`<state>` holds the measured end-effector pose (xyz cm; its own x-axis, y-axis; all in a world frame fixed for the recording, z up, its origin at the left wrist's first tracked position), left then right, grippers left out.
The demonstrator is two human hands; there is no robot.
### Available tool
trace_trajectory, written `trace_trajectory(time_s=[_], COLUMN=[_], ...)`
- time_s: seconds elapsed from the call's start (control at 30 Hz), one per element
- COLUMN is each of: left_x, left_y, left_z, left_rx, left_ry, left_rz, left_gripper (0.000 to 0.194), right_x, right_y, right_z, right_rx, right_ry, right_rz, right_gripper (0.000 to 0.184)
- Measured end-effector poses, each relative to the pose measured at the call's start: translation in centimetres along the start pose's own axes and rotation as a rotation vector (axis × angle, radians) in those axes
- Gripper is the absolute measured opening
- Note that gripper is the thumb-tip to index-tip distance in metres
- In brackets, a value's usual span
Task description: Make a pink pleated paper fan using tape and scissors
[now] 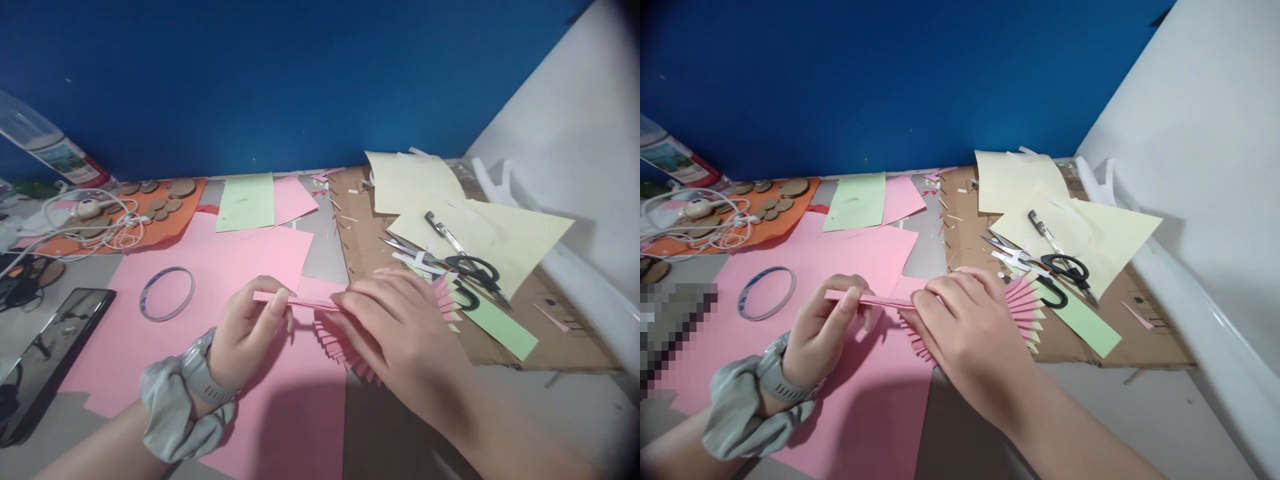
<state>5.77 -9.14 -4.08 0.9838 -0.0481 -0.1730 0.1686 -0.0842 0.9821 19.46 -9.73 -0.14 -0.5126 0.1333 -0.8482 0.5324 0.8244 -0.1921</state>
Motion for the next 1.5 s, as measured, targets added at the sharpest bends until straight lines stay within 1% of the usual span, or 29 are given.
trace_trajectory(time_s=[0.17,0.33,0.43,0.57,0.63,0.67,0.73,0.8,0.87,0.93,1.03,1.17,1.27,1.43,1.5], left_x=[0.1,0.0,-0.1,-0.1,0.1,0.1,0.0,-0.4,-0.6,-0.3,0.5,1.4,1.8,2.1,2.2], left_y=[-0.1,-0.4,-0.5,-0.7,-0.7,-0.7,-0.5,-0.2,0.1,0.4,0.3,0.1,0.1,0.5,0.5], left_z=[-0.1,-0.1,-0.1,0.0,0.0,0.0,-0.1,-0.2,-0.4,-0.5,-0.5,-0.3,-0.2,-0.3,-0.3], left_rx=[-0.032,-0.063,-0.058,-0.049,-0.041,-0.034,-0.016,-0.001,0.006,0.011,-0.026,-0.077,-0.092,-0.072,-0.082], left_ry=[-0.004,0.003,0.020,0.017,-0.010,-0.023,-0.018,0.026,0.046,0.011,-0.056,-0.116,-0.141,-0.179,-0.192], left_rz=[0.046,0.070,0.076,0.149,0.200,0.202,0.132,0.008,-0.079,-0.091,-0.071,-0.041,-0.014,0.040,0.042], left_gripper=[0.014,0.015,0.018,0.027,0.032,0.032,0.024,0.014,0.012,0.013,0.017,0.012,0.012,0.011,0.014], right_x=[-0.3,0.0,-0.1,0.0,0.1,0.2,0.5,0.9,1.1,1.3,1.6,2.2,2.4,2.6,2.7], right_y=[0.2,0.2,0.1,0.2,0.2,0.2,0.4,0.5,0.5,0.4,0.3,0.1,0.0,0.5,0.6], right_z=[0.1,-0.1,-0.2,-0.1,-0.1,0.0,0.0,0.1,0.1,0.1,-0.1,-0.2,-0.2,-0.2,-0.2], right_rx=[-0.004,-0.017,-0.014,-0.007,-0.012,-0.010,0.001,0.016,0.021,0.020,0.029,0.059,0.078,0.160,0.180], right_ry=[0.044,0.025,0.025,0.017,0.016,0.008,-0.020,-0.053,-0.071,-0.086,-0.089,-0.130,-0.161,-0.226,-0.231], right_rz=[-0.006,-0.052,-0.057,-0.064,-0.076,-0.084,-0.104,-0.119,-0.132,-0.153,-0.208,-0.317,-0.385,-0.525,-0.560], right_gripper=[0.010,0.010,0.010,0.008,0.008,0.009,0.008,0.007,0.010,0.013,0.014,0.017,0.018,0.020,0.019])
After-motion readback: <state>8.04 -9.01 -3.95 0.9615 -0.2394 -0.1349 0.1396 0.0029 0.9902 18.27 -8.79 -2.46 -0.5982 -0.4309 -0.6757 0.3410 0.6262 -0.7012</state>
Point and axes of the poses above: each hand's wrist, its own z-axis away from the middle knuckle, its own x-axis out of the palm, y = z × x, the point moved 9 cm from there along -z, towards the middle knuckle, and after that the axes turned 10 degrees about -x, right-handed, at the moved point
